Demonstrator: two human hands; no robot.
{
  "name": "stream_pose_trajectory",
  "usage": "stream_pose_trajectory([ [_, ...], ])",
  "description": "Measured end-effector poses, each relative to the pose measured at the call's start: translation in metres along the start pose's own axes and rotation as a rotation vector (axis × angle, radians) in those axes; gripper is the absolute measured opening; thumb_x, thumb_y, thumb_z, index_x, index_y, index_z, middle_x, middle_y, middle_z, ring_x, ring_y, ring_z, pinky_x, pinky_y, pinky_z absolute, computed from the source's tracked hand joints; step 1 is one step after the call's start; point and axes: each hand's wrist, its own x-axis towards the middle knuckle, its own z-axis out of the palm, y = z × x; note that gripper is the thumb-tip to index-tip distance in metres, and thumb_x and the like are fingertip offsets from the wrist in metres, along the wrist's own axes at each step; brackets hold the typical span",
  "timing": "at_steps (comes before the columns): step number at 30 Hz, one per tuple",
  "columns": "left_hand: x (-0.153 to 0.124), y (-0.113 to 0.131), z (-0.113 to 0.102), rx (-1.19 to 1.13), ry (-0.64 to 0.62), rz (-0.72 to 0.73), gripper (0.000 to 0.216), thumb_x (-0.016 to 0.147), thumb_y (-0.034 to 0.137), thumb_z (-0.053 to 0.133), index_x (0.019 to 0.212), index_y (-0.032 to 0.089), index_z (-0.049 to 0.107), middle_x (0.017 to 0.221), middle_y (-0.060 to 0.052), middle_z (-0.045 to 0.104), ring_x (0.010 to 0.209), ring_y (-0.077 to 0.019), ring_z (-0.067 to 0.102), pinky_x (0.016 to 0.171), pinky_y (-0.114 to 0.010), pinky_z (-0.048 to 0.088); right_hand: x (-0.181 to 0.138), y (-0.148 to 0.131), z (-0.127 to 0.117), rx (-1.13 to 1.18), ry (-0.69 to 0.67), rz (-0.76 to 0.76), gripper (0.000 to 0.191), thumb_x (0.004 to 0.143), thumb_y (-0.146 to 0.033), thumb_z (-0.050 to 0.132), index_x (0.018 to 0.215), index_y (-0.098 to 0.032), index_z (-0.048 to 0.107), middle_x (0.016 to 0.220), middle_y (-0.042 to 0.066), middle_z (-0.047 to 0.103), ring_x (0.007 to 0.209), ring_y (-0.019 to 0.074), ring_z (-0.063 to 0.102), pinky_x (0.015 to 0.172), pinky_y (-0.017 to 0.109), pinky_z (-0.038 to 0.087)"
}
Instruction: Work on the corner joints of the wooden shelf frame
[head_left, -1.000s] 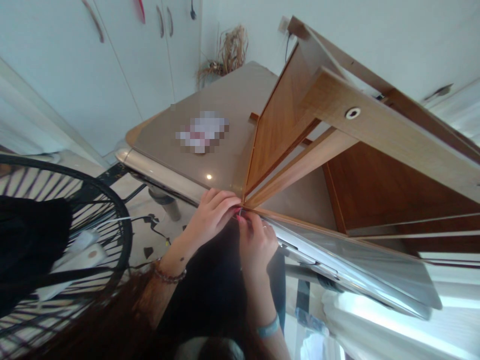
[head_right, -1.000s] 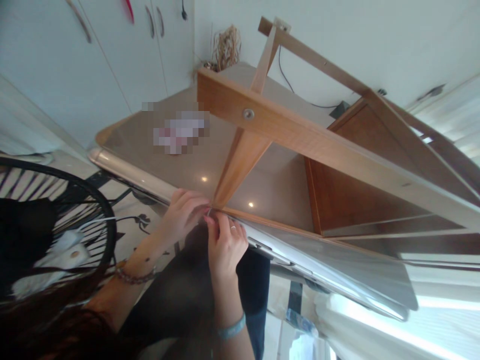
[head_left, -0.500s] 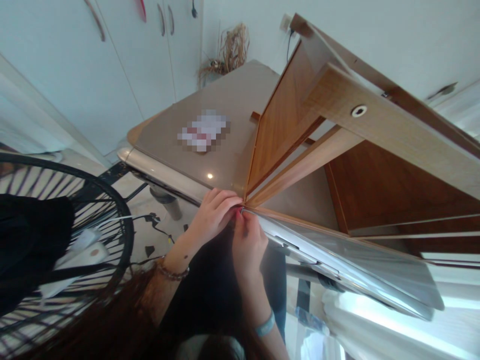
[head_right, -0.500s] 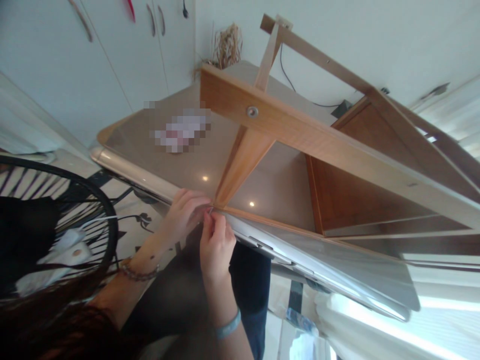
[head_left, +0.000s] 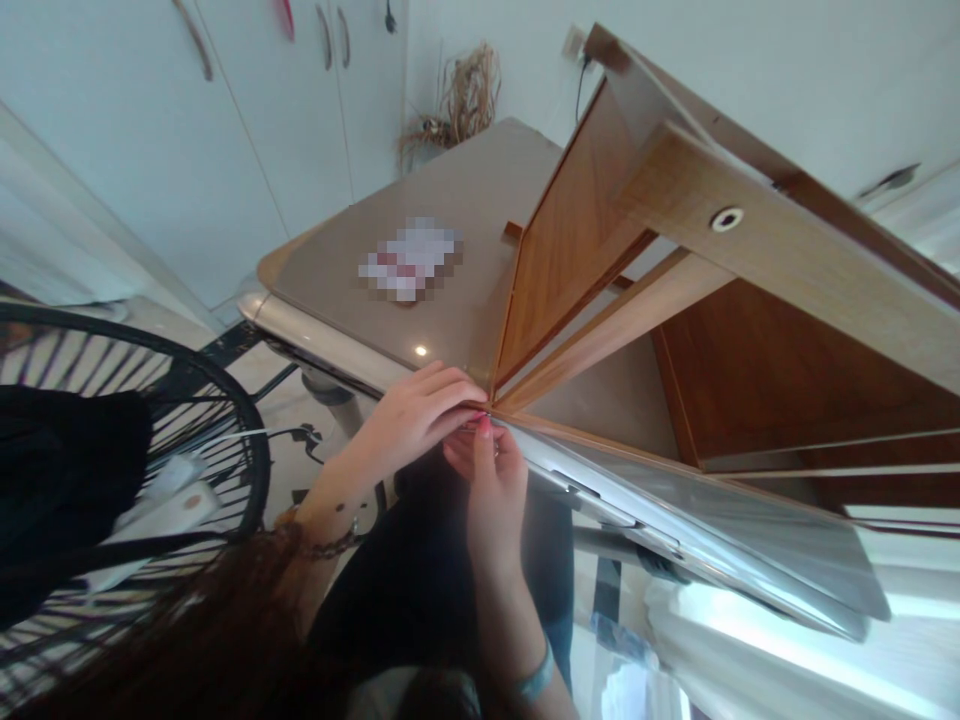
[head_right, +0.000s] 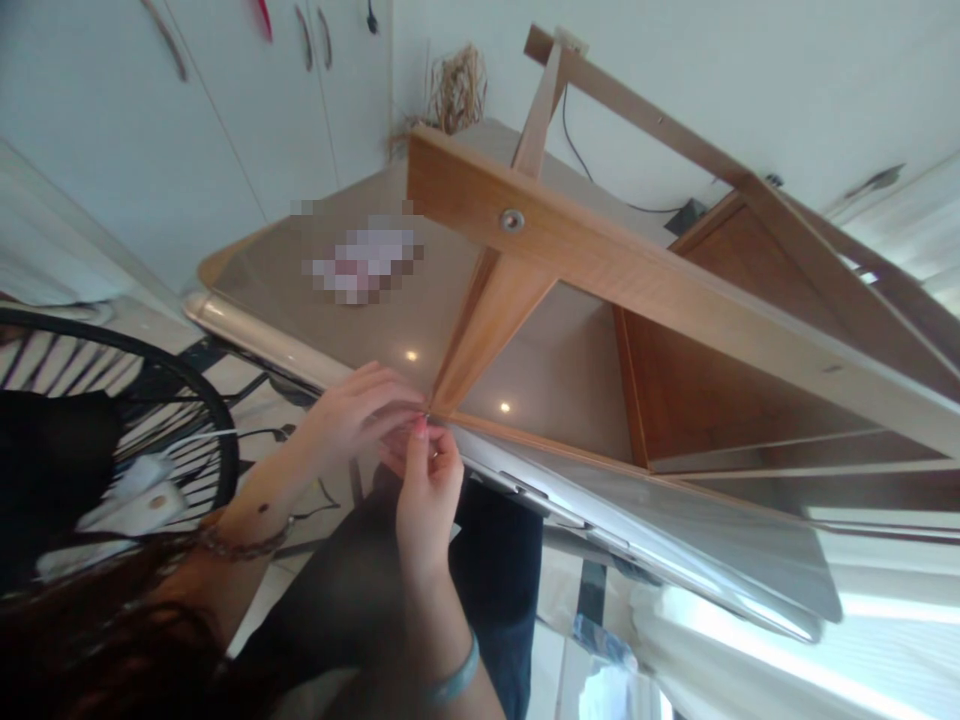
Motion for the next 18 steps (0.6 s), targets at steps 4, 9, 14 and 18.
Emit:
stream_pose_trajectory([
  [4,0.005,0.003,-0.011,0.076,-0.1,-0.019,0.016,0.094,0.031,0.052,0.101,0.02,0.06,0.098,-0.002,0.066,0.09,-0.0164,0.054,0.079,-0.028,0.044,-0.002,-0.001,0.001,0.002,0.003,0.001,0.035,0.086,-0.052,0.059,0.085,-0.017,0.054,0.08,0.004,0.072,0.077,0.0174,0.07,0.069,0.029,0.058],
  [9,0.007,0.004,-0.014,0.094,-0.107,-0.005,0.017,0.094,0.032,0.05,0.099,0.02,0.062,0.096,-0.002,0.067,0.089,-0.0159,0.056,0.078,-0.027,0.045,-0.001,0.001,0.001,-0.061,0.03,-0.057,0.034,0.088,-0.051,0.058,0.083,-0.017,0.053,0.074,0.003,0.07,0.071,0.0173,0.07,0.065,0.029,0.058],
  [14,0.004,0.001,-0.01,0.104,-0.072,0.009,0.016,0.094,0.03,0.052,0.101,0.02,0.062,0.097,-0.003,0.068,0.087,-0.0163,0.056,0.078,-0.028,0.045,0.001,0.005,-0.001,-0.185,0.061,-0.186,0.029,0.09,-0.045,0.058,0.084,-0.017,0.056,0.074,0.003,0.07,0.068,0.0167,0.069,0.065,0.029,0.059],
  [18,0.002,-0.001,-0.007,0.073,-0.058,0.002,0.015,0.093,0.029,0.053,0.102,0.02,0.063,0.098,-0.004,0.068,0.089,-0.0166,0.057,0.079,-0.029,0.046,0.002,0.009,-0.004,-0.248,0.078,-0.247,0.026,0.091,-0.043,0.058,0.086,-0.017,0.057,0.075,0.003,0.071,0.069,0.0167,0.07,0.066,0.03,0.059],
])
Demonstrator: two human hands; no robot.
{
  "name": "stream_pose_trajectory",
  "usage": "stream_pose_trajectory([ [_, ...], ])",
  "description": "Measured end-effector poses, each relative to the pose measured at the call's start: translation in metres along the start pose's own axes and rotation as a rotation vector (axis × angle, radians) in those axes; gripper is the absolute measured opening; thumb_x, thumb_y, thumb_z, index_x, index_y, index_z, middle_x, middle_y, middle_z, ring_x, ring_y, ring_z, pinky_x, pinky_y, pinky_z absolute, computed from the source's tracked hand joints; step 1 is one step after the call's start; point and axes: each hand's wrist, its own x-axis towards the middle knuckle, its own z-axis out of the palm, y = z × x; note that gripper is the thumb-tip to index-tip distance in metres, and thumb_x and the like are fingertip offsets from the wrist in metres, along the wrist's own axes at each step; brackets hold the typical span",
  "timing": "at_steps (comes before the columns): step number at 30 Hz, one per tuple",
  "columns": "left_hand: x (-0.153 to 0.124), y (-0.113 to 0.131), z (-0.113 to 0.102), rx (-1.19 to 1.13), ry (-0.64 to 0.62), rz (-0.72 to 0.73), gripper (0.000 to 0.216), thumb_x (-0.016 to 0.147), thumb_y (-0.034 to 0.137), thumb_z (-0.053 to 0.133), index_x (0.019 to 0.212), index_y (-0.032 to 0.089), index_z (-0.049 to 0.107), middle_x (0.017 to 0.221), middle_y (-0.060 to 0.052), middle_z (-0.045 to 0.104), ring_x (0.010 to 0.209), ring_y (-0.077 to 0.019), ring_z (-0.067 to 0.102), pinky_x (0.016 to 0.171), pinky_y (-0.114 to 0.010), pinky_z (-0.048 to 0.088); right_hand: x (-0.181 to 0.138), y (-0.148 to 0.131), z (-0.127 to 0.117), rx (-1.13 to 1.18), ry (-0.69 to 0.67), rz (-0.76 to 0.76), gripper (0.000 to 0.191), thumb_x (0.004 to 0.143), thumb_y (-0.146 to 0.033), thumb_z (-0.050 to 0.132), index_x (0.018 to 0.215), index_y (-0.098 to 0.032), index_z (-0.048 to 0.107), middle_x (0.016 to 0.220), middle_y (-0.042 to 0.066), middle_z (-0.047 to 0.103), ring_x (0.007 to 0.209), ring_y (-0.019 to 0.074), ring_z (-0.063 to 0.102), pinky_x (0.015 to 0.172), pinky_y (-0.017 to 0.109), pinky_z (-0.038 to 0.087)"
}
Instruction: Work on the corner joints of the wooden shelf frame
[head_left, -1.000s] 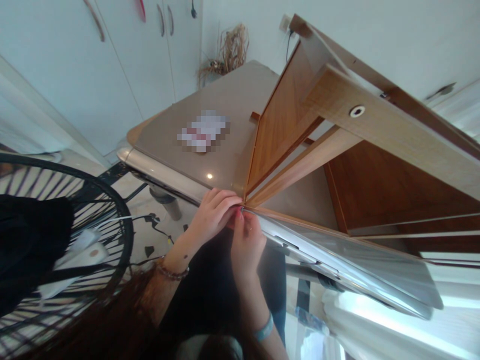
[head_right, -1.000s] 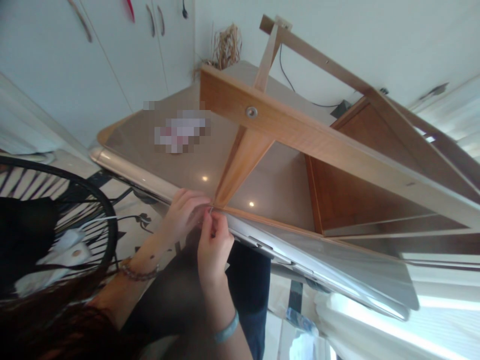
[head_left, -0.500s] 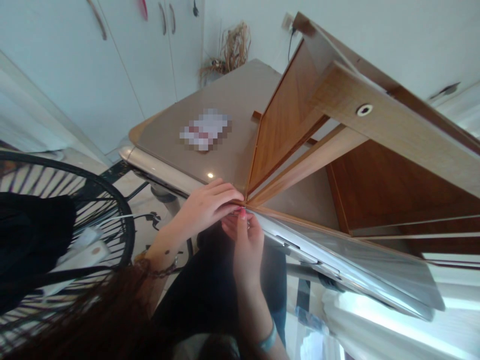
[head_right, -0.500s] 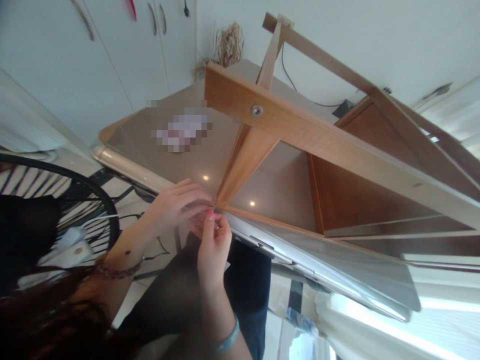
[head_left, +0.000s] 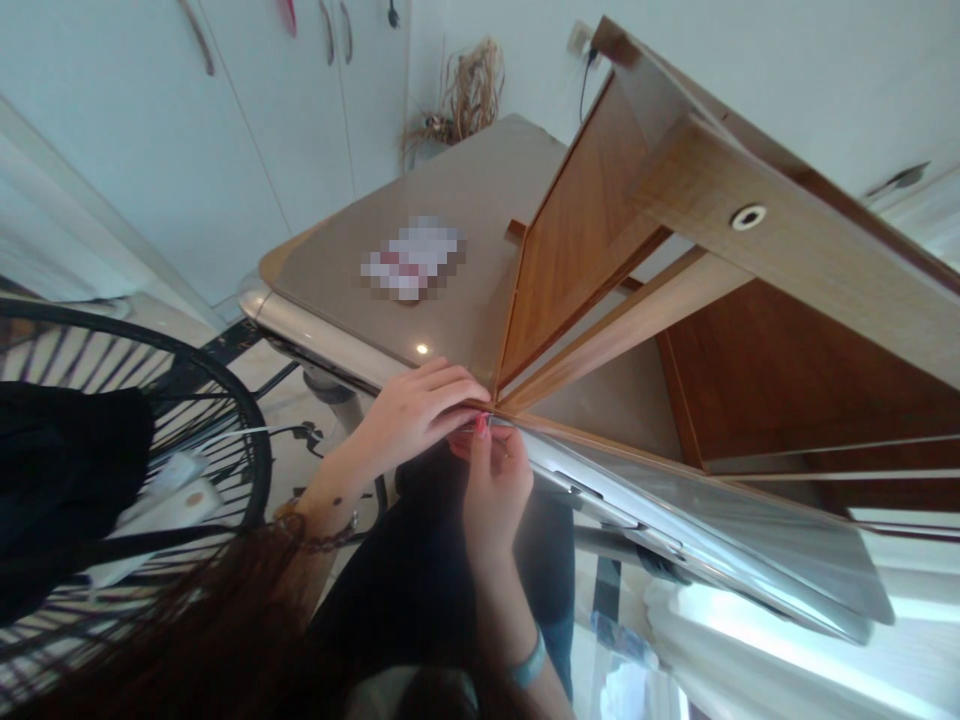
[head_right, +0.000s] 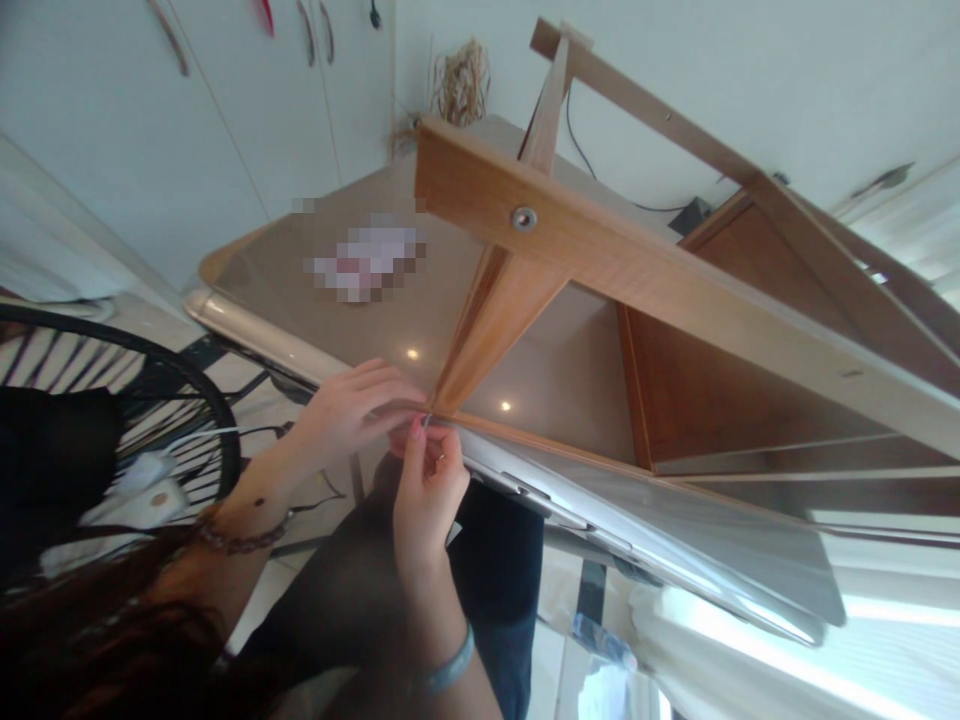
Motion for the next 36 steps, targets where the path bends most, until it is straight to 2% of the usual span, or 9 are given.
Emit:
stream_pose_trajectory([
  [6,-0.005,-0.003,0.003,-0.16,0.039,-0.012,0.016,0.092,0.025,0.055,0.106,0.02,0.062,0.099,-0.004,0.069,0.091,-0.0155,0.06,0.082,-0.03,0.048,0.001,-0.003,0.0,-0.021,-0.016,-0.005,0.03,0.092,-0.045,0.055,0.085,-0.016,0.059,0.074,0.003,0.069,0.065,0.0159,0.068,0.062,0.029,0.058],
  [13,-0.014,0.001,-0.003,-0.325,-0.031,-0.089,0.029,0.096,0.022,0.047,0.123,0.025,0.057,0.114,-0.003,0.066,0.105,-0.0146,0.059,0.092,-0.03,0.047,0.003,-0.01,0.006,0.393,-0.079,0.315,0.033,0.083,-0.049,0.063,0.088,-0.016,0.063,0.084,0.005,0.072,0.073,0.0141,0.067,0.065,0.024,0.053],
  [16,-0.022,0.011,0.001,-0.281,0.146,-0.18,0.029,0.094,0.024,0.05,0.124,0.023,0.054,0.122,-0.006,0.06,0.11,-0.0171,0.056,0.093,-0.033,0.046,0.003,-0.01,0.008,0.608,-0.085,0.432,0.027,0.078,-0.042,0.07,0.088,-0.018,0.065,0.083,0.003,0.07,0.069,0.0097,0.062,0.058,0.018,0.047],
  [19,-0.028,0.024,0.007,-0.212,0.312,-0.285,0.011,0.092,0.026,0.053,0.101,0.02,0.056,0.097,-0.004,0.06,0.089,-0.015,0.056,0.076,-0.028,0.047,0.002,-0.01,0.009,0.729,-0.096,0.466,0.023,0.077,-0.039,0.072,0.086,-0.019,0.064,0.079,0.0,0.064,0.063,0.0067,0.055,0.055,0.016,0.043],
  [23,-0.025,0.036,0.009,-0.155,0.153,-0.274,0.019,0.096,0.025,0.046,0.079,0.02,0.054,0.075,0.0,0.054,0.073,-0.0129,0.051,0.067,-0.027,0.04,0.001,-0.009,0.007,0.693,-0.114,0.453,0.023,0.079,-0.04,0.069,0.082,-0.019,0.062,0.073,-0.002,0.058,0.06,0.0068,0.049,0.054,0.017,0.041],
  [28,-0.02,0.033,0.009,-0.212,0.263,-0.272,0.03,0.099,0.029,0.034,0.076,0.019,0.05,0.071,0.0,0.051,0.069,-0.014,0.047,0.067,-0.03,0.038,0.004,-0.009,0.005,0.653,-0.105,0.462,0.026,0.076,-0.042,0.072,0.08,-0.019,0.06,0.071,-0.003,0.054,0.059,0.0072,0.047,0.054,0.018,0.04],
  [31,-0.013,0.023,0.003,-0.121,0.312,-0.285,0.038,0.101,0.028,0.023,0.085,0.02,0.056,0.078,-0.002,0.057,0.075,-0.0163,0.049,0.075,-0.035,0.037,0.005,-0.01,0.005,0.679,-0.09,0.487,0.027,0.074,-0.041,0.073,0.082,-0.019,0.059,0.069,-0.005,0.052,0.058,0.006,0.045,0.052,0.016,0.038],
  [34,0.005,0.01,-0.01,0.06,0.234,-0.276,0.03,0.099,0.036,0.034,0.095,0.022,0.06,0.089,-0.003,0.062,0.085,-0.0191,0.051,0.079,-0.036,0.035,0.005,-0.01,0.006,0.649,-0.098,0.48,0.028,0.073,-0.039,0.073,0.085,-0.02,0.058,0.07,-0.005,0.052,0.057,0.0059,0.045,0.052,0.016,0.039],
  [36,0.022,0.003,-0.018,0.036,0.08,-0.197,0.029,0.094,0.047,0.046,0.099,0.021,0.058,0.085,-0.001,0.061,0.08,-0.0181,0.053,0.074,-0.033,0.036,0.005,-0.009,0.005,0.592,-0.083,0.464,0.029,0.072,-0.041,0.073,0.084,-0.02,0.058,0.07,-0.005,0.052,0.057,0.0067,0.046,0.051,0.018,0.039],
])
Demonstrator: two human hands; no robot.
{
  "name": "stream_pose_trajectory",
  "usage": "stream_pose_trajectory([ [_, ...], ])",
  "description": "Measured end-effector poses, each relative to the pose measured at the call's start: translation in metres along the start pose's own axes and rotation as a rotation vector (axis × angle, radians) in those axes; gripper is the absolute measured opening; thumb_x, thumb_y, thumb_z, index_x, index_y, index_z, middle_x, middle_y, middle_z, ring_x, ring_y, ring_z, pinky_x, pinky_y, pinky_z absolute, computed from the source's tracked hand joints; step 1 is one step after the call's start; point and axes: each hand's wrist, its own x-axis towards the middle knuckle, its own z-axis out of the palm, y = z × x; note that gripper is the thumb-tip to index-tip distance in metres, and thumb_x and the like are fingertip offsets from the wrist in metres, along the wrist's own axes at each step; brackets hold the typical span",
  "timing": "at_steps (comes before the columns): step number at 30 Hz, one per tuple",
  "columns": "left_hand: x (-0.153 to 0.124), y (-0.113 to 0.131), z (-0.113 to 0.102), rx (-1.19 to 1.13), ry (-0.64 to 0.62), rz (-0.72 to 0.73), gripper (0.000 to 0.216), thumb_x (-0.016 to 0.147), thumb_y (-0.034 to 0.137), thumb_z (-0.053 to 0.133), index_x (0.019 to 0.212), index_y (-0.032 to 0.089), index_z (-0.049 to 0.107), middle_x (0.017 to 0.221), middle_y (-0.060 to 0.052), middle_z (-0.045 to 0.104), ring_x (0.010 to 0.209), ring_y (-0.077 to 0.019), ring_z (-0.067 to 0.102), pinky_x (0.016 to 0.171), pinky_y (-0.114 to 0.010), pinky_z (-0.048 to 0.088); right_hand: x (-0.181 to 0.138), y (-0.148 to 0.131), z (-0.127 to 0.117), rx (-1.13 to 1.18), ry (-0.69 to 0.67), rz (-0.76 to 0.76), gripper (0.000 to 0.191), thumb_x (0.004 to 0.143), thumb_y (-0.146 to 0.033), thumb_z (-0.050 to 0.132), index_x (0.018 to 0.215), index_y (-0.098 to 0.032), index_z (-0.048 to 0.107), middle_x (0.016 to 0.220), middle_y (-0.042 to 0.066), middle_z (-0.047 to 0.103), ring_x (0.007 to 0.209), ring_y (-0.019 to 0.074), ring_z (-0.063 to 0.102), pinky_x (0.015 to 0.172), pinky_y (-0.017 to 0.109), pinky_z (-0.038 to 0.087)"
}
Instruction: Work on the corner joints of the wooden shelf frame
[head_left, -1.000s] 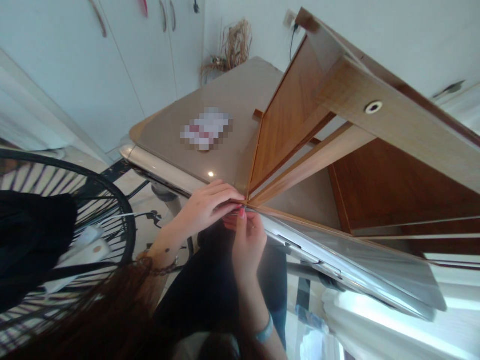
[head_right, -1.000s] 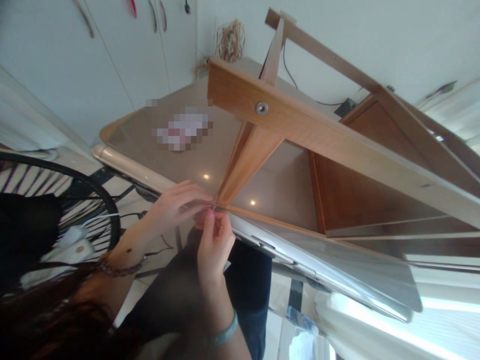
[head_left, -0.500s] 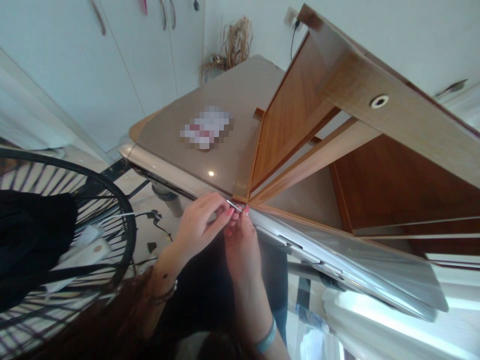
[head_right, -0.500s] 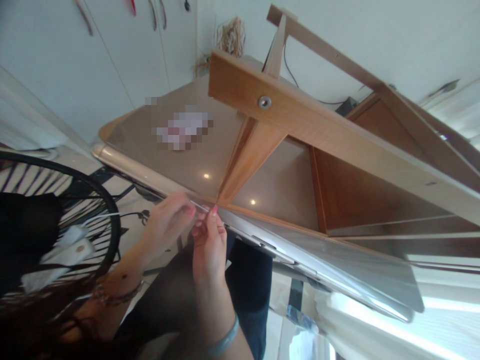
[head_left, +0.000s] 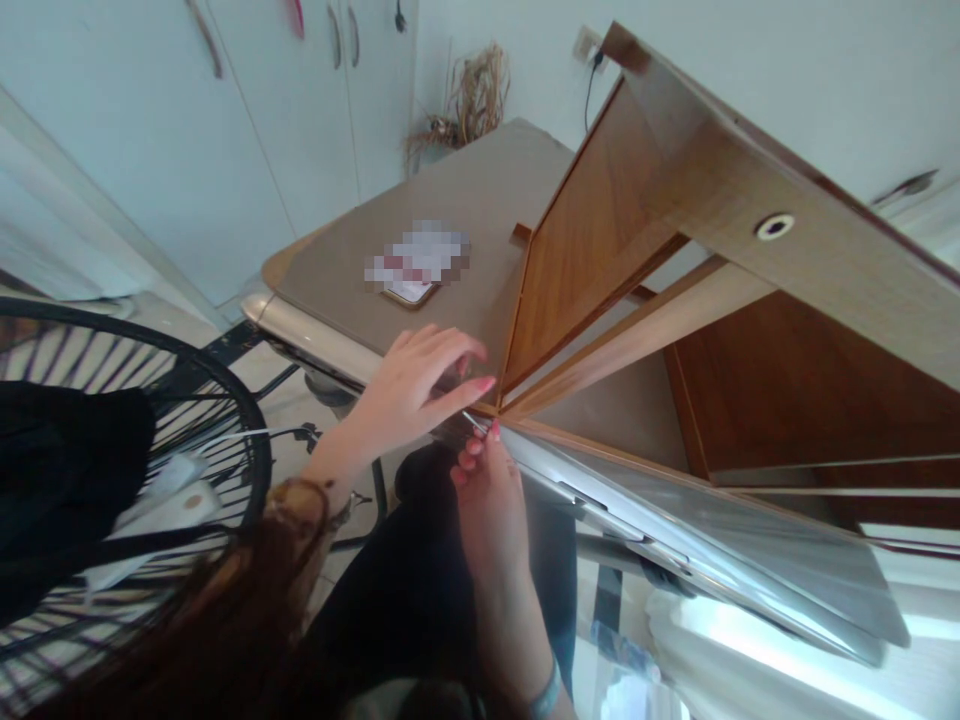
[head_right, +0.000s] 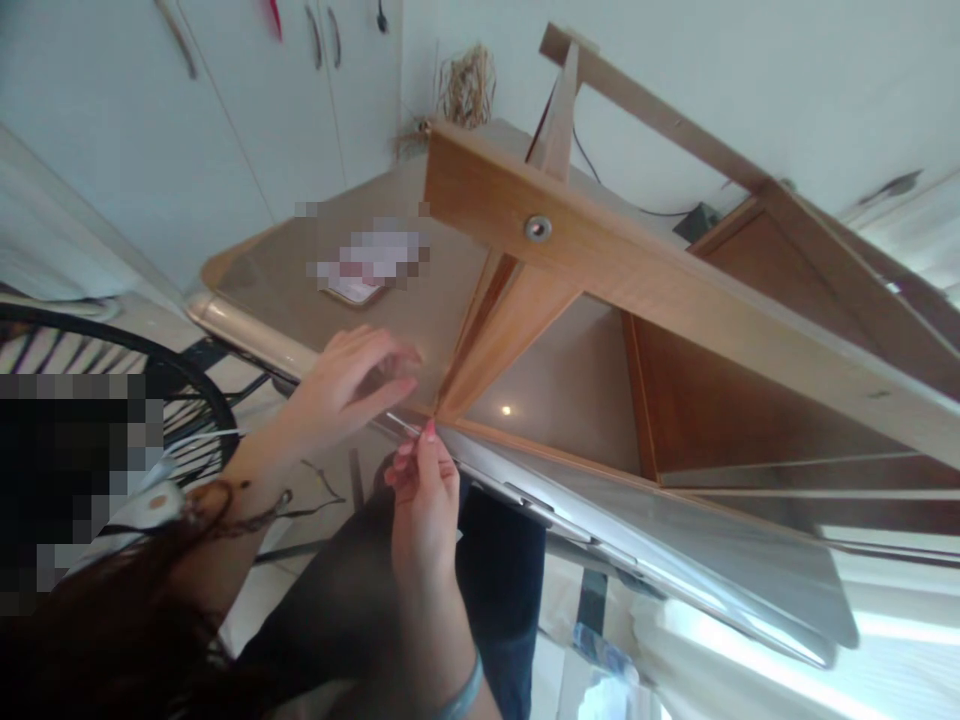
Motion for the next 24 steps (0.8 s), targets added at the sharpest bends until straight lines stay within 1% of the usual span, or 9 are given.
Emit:
stream_pose_trajectory([
  [2,0.019,-0.002,-0.004,-0.037,-0.119,0.049,0.037,0.088,0.056,0.053,0.097,0.02,0.055,0.077,0.001,0.059,0.071,-0.0159,0.054,0.069,-0.03,0.037,0.001,0.0,-0.001,-0.053,0.026,-0.018,0.031,0.072,-0.045,0.072,0.082,-0.019,0.059,0.069,-0.004,0.053,0.056,0.0073,0.045,0.05,0.019,0.04],
  [3,0.027,-0.002,-0.005,-0.04,-0.15,0.066,0.04,0.085,0.058,0.055,0.096,0.02,0.054,0.076,0.001,0.058,0.069,-0.0154,0.055,0.067,-0.029,0.037,0.001,0.0,-0.001,-0.075,0.031,-0.023,0.032,0.072,-0.047,0.072,0.081,-0.019,0.059,0.069,-0.004,0.053,0.055,0.0074,0.045,0.049,0.019,0.039],
  [6,0.041,-0.002,-0.002,0.014,-0.203,0.104,0.043,0.082,0.06,0.058,0.096,0.019,0.054,0.079,-0.001,0.061,0.073,-0.0171,0.059,0.065,-0.027,0.038,0.003,-0.002,-0.003,-0.12,0.007,-0.017,0.032,0.074,-0.049,0.07,0.078,-0.019,0.059,0.067,-0.004,0.051,0.054,0.0073,0.043,0.049,0.019,0.039],
  [9,0.041,-0.003,0.003,0.064,-0.238,0.071,0.045,0.081,0.06,0.059,0.102,0.02,0.054,0.082,-0.002,0.065,0.076,-0.0192,0.062,0.063,-0.027,0.038,0.005,-0.003,-0.003,-0.124,-0.01,-0.015,0.031,0.076,-0.047,0.069,0.074,-0.019,0.057,0.066,-0.004,0.049,0.054,0.0071,0.041,0.049,0.019,0.04],
  [12,0.034,-0.002,0.008,0.081,-0.207,0.039,0.043,0.085,0.059,0.054,0.103,0.02,0.055,0.081,-0.002,0.067,0.072,-0.0184,0.062,0.06,-0.027,0.036,0.005,-0.004,-0.003,-0.123,0.001,-0.016,0.032,0.075,-0.048,0.07,0.074,-0.018,0.058,0.065,-0.004,0.05,0.054,0.0071,0.041,0.05,0.019,0.04],
  [15,0.027,0.0,0.011,0.065,-0.192,0.049,0.036,0.09,0.053,0.049,0.09,0.019,0.059,0.076,-0.001,0.067,0.068,-0.0159,0.061,0.057,-0.025,0.034,0.005,-0.004,-0.004,-0.144,0.015,-0.02,0.033,0.075,-0.049,0.071,0.075,-0.018,0.059,0.066,-0.004,0.051,0.054,0.0068,0.042,0.05,0.018,0.041],
  [19,0.023,-0.001,0.016,0.035,-0.198,0.055,0.04,0.093,0.052,0.046,0.079,0.019,0.063,0.064,0.0,0.064,0.059,-0.0127,0.058,0.056,-0.025,0.032,0.004,-0.005,-0.004,-0.141,0.013,-0.02,0.032,0.075,-0.048,0.071,0.074,-0.018,0.059,0.066,-0.004,0.052,0.054,0.0064,0.042,0.05,0.018,0.039],
  [22,0.022,-0.004,0.02,0.027,-0.16,0.071,0.042,0.093,0.052,0.045,0.08,0.018,0.065,0.063,0.0,0.064,0.057,-0.0121,0.056,0.056,-0.025,0.032,0.004,-0.005,-0.005,-0.122,0.003,-0.022,0.032,0.075,-0.047,0.072,0.073,-0.018,0.058,0.065,-0.005,0.051,0.053,0.0061,0.041,0.05,0.018,0.039],
  [24,0.021,-0.005,0.022,0.028,-0.139,0.086,0.045,0.094,0.052,0.043,0.075,0.018,0.065,0.062,0.0,0.063,0.057,-0.0119,0.055,0.056,-0.025,0.031,0.004,-0.005,-0.005,-0.116,0.001,-0.026,0.032,0.075,-0.047,0.073,0.074,-0.018,0.058,0.065,-0.005,0.051,0.054,0.006,0.041,0.05,0.017,0.039],
])
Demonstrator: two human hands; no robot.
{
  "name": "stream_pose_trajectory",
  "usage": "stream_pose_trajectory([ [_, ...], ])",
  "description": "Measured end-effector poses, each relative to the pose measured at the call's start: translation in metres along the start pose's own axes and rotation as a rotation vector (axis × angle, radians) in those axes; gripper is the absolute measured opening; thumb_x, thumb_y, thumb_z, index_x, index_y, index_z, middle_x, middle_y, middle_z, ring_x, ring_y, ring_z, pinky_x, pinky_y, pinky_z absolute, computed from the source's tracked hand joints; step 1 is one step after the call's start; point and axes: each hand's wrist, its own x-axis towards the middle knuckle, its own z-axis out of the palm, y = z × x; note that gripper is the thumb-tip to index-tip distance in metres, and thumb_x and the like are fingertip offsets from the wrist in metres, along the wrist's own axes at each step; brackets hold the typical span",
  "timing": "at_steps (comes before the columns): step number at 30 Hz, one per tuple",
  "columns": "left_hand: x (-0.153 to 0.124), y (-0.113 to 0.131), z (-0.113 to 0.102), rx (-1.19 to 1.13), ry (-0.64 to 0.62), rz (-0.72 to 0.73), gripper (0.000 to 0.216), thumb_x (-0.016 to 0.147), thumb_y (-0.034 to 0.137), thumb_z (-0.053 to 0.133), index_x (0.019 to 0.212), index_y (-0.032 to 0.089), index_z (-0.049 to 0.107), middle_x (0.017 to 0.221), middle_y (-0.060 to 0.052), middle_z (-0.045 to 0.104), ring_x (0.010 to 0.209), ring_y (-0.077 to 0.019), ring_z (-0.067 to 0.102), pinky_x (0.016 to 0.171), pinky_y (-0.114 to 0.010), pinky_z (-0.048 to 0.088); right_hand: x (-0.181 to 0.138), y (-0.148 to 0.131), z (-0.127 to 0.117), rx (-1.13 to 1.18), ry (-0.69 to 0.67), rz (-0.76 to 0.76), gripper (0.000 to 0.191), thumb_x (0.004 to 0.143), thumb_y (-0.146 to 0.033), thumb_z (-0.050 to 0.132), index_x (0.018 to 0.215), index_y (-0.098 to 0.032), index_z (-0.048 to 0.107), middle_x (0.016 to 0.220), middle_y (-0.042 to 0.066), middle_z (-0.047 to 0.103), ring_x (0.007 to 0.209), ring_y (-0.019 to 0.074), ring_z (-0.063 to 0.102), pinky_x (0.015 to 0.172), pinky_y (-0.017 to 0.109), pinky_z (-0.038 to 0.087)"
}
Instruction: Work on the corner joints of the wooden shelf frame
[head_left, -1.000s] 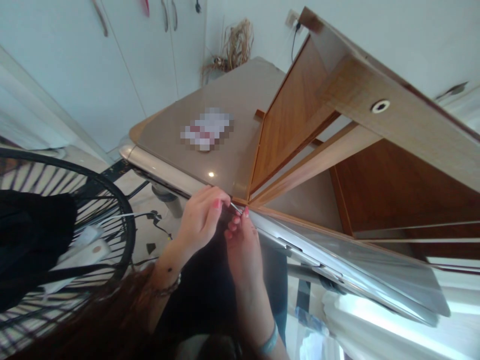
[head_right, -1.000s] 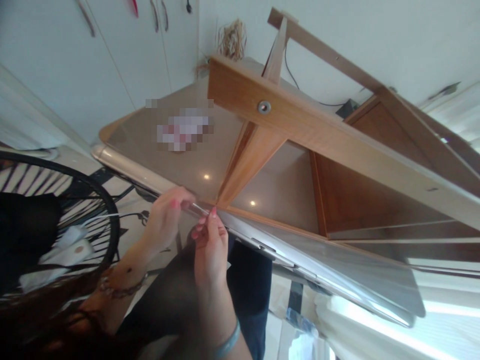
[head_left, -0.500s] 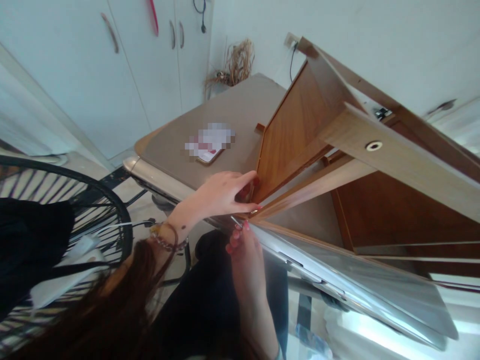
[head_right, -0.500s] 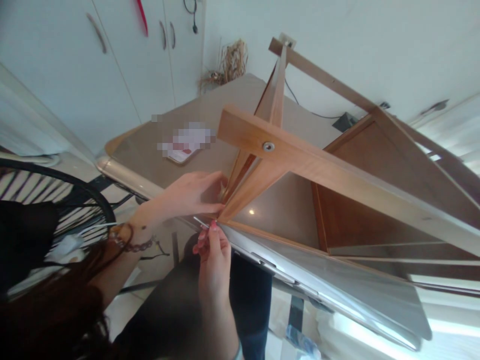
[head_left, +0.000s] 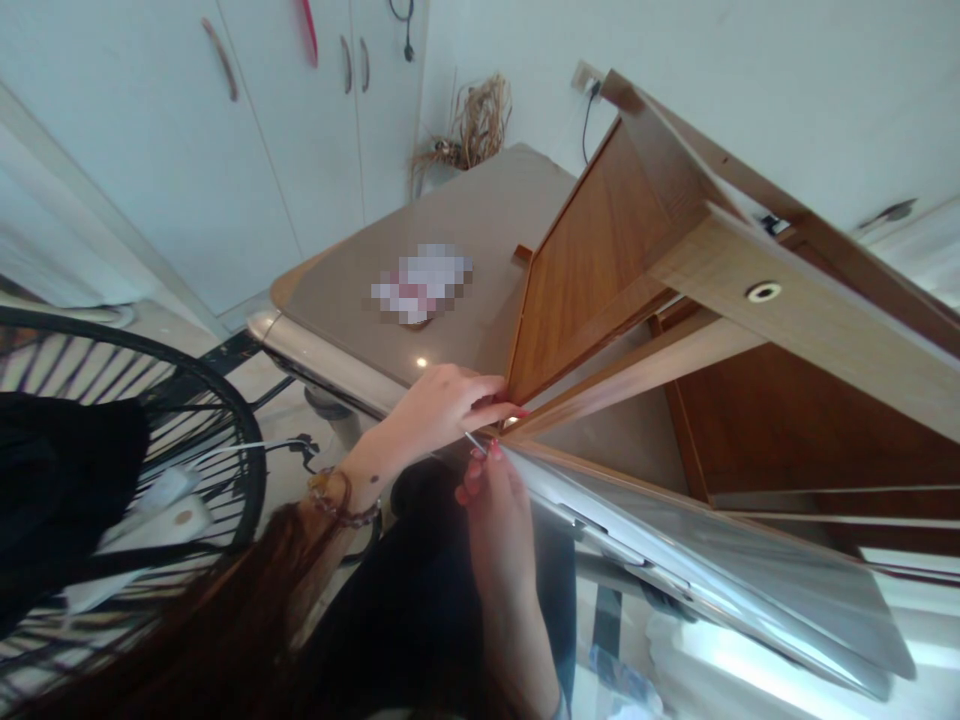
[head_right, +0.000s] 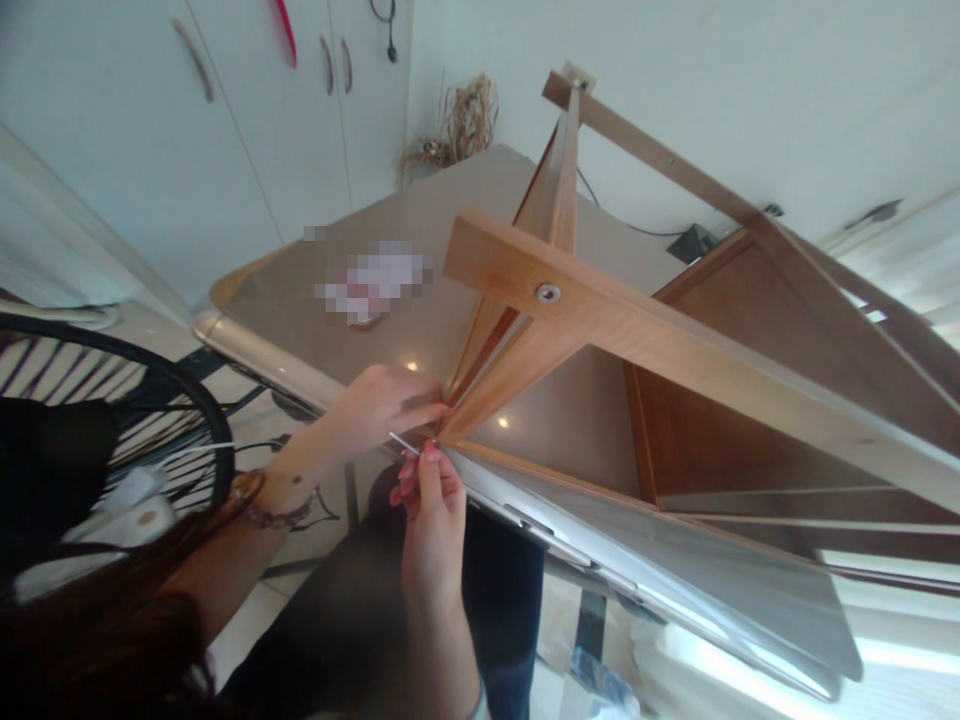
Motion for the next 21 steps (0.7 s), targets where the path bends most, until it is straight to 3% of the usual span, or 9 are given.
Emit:
stream_pose_trajectory([
  [10,0.002,0.0,0.003,-0.023,0.114,0.113,0.057,0.096,0.05,0.038,0.053,0.016,0.057,0.049,0.002,0.053,0.048,-0.0095,0.047,0.052,-0.026,0.028,-0.001,-0.001,0.001,0.13,-0.047,0.046,0.031,0.074,-0.042,0.077,0.075,-0.016,0.062,0.064,-0.005,0.052,0.052,0.0036,0.04,0.048,0.015,0.038],
  [16,0.001,0.001,0.004,-0.006,0.161,0.13,0.057,0.096,0.049,0.039,0.053,0.016,0.056,0.048,0.002,0.053,0.048,-0.009,0.048,0.051,-0.025,0.028,-0.004,-0.005,0.005,0.587,-0.128,0.259,0.024,0.069,-0.017,0.082,0.082,-0.014,0.062,0.063,-0.009,0.048,0.05,0.0001,0.039,0.045,0.009,0.035],
  [21,0.001,0.001,0.005,0.023,0.198,0.166,0.055,0.096,0.047,0.04,0.054,0.016,0.055,0.049,0.002,0.054,0.049,-0.0094,0.051,0.051,-0.024,0.03,-0.011,-0.01,0.008,0.929,-0.228,0.424,0.018,0.082,-0.004,0.066,0.084,-0.018,0.055,0.062,-0.01,0.049,0.051,0.0,0.044,0.049,0.006,0.037],
])
